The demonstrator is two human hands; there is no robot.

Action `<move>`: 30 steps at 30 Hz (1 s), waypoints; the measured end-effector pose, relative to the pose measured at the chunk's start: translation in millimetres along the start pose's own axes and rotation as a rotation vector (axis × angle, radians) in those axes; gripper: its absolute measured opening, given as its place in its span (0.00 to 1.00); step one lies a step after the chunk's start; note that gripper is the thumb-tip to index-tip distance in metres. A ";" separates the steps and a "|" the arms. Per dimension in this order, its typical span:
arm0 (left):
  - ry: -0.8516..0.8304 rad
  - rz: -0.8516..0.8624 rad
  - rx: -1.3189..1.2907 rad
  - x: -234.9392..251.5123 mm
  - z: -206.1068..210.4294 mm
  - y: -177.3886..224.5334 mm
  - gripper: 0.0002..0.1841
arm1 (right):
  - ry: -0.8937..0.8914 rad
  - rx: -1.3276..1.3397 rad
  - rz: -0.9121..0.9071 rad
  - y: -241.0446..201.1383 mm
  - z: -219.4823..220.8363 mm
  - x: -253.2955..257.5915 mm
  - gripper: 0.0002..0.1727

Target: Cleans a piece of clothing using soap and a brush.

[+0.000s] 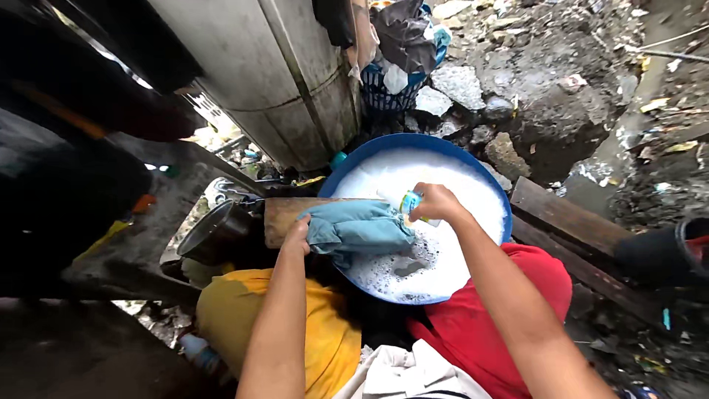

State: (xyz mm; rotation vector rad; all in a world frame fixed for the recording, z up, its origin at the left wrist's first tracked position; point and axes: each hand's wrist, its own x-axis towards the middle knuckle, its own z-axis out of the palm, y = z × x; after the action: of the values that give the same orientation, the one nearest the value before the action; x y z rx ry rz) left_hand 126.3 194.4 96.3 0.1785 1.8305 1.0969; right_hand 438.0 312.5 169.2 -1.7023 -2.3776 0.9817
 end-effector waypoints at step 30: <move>-0.039 -0.023 0.052 0.9 -2.7 7.7 0.31 | -0.188 -0.588 0.106 -47.3 17.6 -32.8 0.24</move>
State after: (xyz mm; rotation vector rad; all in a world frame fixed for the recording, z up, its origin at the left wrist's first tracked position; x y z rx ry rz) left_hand 121.2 197.7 101.9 0.2074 1.8226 1.0239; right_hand 404.5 267.1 189.9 -1.9988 -2.9372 0.4861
